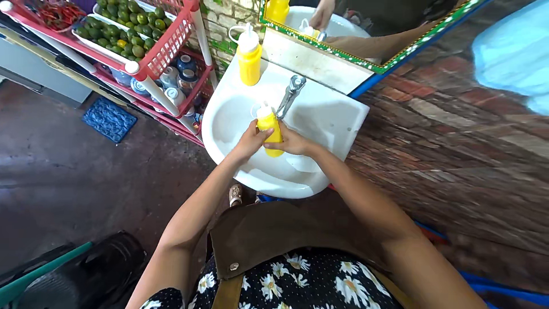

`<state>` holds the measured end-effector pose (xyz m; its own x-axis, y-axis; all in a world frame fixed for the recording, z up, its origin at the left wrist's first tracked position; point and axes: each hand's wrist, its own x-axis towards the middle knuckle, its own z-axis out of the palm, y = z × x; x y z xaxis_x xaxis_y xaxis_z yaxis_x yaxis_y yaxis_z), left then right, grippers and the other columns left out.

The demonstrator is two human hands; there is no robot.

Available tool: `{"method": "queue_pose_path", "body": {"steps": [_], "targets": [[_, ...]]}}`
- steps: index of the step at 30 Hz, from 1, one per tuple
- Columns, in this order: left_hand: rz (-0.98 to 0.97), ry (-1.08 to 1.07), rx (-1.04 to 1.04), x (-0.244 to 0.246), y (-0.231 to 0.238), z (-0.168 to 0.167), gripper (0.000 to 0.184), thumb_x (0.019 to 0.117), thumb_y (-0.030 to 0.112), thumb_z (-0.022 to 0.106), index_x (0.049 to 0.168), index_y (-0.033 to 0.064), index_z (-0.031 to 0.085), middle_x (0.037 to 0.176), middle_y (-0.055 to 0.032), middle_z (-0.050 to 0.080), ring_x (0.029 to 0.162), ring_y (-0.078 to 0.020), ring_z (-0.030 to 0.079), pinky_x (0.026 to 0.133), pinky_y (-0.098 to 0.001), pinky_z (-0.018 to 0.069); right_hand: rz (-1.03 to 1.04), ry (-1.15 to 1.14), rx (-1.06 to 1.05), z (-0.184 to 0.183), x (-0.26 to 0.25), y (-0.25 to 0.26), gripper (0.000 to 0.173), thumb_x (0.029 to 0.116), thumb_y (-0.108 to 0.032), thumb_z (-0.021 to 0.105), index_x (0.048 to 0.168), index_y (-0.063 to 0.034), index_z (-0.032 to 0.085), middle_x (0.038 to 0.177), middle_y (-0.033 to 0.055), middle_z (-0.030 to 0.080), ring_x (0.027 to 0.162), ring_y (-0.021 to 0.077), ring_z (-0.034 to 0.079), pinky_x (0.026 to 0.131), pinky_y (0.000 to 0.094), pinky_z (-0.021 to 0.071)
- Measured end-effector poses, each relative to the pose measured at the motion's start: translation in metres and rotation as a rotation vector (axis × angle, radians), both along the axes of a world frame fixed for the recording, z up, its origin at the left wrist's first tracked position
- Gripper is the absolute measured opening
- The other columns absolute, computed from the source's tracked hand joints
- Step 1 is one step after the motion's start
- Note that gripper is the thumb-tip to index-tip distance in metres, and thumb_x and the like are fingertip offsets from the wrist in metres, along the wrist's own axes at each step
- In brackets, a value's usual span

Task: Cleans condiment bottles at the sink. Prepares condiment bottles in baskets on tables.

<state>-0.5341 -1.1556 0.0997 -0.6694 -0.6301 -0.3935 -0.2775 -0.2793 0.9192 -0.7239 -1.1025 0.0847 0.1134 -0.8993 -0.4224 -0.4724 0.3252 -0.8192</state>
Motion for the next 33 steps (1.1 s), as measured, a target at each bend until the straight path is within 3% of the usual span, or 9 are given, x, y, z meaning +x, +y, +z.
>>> {"method": "queue_pose_path", "body": {"steps": [2, 5, 7, 10, 15, 18, 23, 30, 33], "targets": [[-0.209, -0.029, -0.170, 0.023, -0.007, 0.010, 0.046, 0.1004, 0.013, 0.064, 0.143, 0.0028, 0.050, 0.127, -0.0146, 0.066, 0.111, -0.0204, 0.067, 0.097, -0.0409, 0.0547, 0.144, 0.079, 0.014, 0.006, -0.011, 0.006, 0.086, 0.0841, -0.016, 0.085, 0.152, 0.0004, 0.035, 0.122, 0.0251, 0.066, 0.110, 0.0348, 0.068, 0.099, 0.0536, 0.0531], [-0.392, -0.240, -0.435, 0.044, -0.024, 0.019, 0.044, 0.0940, 0.015, 0.074, 0.135, 0.0035, 0.065, 0.137, -0.0166, 0.064, 0.126, -0.0325, 0.061, 0.106, -0.0552, 0.0460, 0.283, 0.120, -0.018, 0.026, -0.026, 0.020, 0.079, 0.0776, -0.009, 0.087, 0.145, -0.0002, 0.046, 0.117, 0.0238, 0.068, 0.107, 0.0343, 0.068, 0.095, 0.0541, 0.0536], [-0.355, -0.327, -0.481, 0.048, -0.035, 0.024, 0.051, 0.0941, 0.021, 0.075, 0.141, 0.0060, 0.061, 0.145, -0.0184, 0.058, 0.135, -0.0361, 0.054, 0.113, -0.0599, 0.0386, 0.164, 0.067, -0.058, 0.039, -0.040, 0.039, 0.076, 0.0769, -0.009, 0.087, 0.143, -0.0009, 0.051, 0.121, 0.0197, 0.068, 0.112, 0.0264, 0.068, 0.100, 0.0462, 0.0543], [-0.210, -0.275, -0.484, 0.052, -0.043, 0.031, 0.052, 0.0942, 0.023, 0.076, 0.141, 0.0085, 0.061, 0.146, -0.0174, 0.056, 0.138, -0.0347, 0.050, 0.112, -0.0592, 0.0391, -0.198, 0.048, -0.241, 0.058, -0.065, 0.069, 0.068, 0.0712, -0.007, 0.089, 0.131, 0.0020, 0.059, 0.120, 0.0151, 0.069, 0.110, 0.0184, 0.068, 0.099, 0.0387, 0.0566], [-0.119, -0.206, -0.441, 0.049, -0.038, 0.033, 0.046, 0.0953, 0.025, 0.074, 0.138, 0.0106, 0.064, 0.144, -0.0145, 0.058, 0.135, -0.0346, 0.051, 0.108, -0.0567, 0.0435, -0.632, 0.218, -0.422, 0.071, -0.094, 0.080, 0.079, 0.0824, -0.019, 0.087, 0.145, -0.0001, 0.042, 0.133, 0.0195, 0.061, 0.117, 0.0252, 0.065, 0.100, 0.0440, 0.0549], [-0.109, -0.163, -0.450, 0.036, -0.034, 0.031, 0.042, 0.0968, 0.025, 0.072, 0.136, 0.0101, 0.065, 0.143, -0.0141, 0.059, 0.133, -0.0333, 0.054, 0.106, -0.0543, 0.0464, -0.743, 0.380, -0.444, 0.059, -0.101, 0.077, 0.083, 0.0850, -0.029, 0.086, 0.147, 0.0012, 0.039, 0.132, 0.0256, 0.060, 0.116, 0.0374, 0.065, 0.099, 0.0558, 0.0528], [-0.077, -0.090, -0.475, 0.022, -0.031, 0.032, 0.037, 0.0999, 0.025, 0.068, 0.134, 0.0093, 0.066, 0.141, -0.0136, 0.060, 0.131, -0.0293, 0.056, 0.104, -0.0491, 0.0489, -0.796, 0.527, -0.548, 0.046, -0.093, 0.076, 0.103, 0.0873, -0.033, 0.083, 0.156, 0.0005, 0.015, 0.143, 0.0303, 0.051, 0.123, 0.0429, 0.061, 0.101, 0.0570, 0.0513], [0.074, -0.087, -0.532, 0.017, -0.035, 0.028, 0.037, 0.0979, 0.022, 0.070, 0.132, 0.0078, 0.067, 0.140, -0.0161, 0.059, 0.130, -0.0294, 0.055, 0.108, -0.0466, 0.0446, -0.821, 0.476, -0.745, 0.024, -0.100, 0.080, 0.115, 0.0814, -0.034, 0.087, 0.158, 0.0014, 0.009, 0.149, 0.0299, 0.040, 0.125, 0.0317, 0.060, 0.099, 0.0431, 0.0555], [0.226, -0.120, -0.515, 0.014, -0.048, 0.033, 0.060, 0.0934, 0.023, 0.075, 0.146, 0.0049, 0.053, 0.149, -0.0218, 0.051, 0.134, -0.0365, 0.052, 0.106, -0.0518, 0.0472, -0.898, 0.370, -0.811, 0.028, -0.093, 0.087, 0.120, 0.0813, -0.031, 0.086, 0.159, 0.0027, 0.001, 0.152, 0.0287, 0.034, 0.127, 0.0258, 0.057, 0.097, 0.0362, 0.0559]]}}
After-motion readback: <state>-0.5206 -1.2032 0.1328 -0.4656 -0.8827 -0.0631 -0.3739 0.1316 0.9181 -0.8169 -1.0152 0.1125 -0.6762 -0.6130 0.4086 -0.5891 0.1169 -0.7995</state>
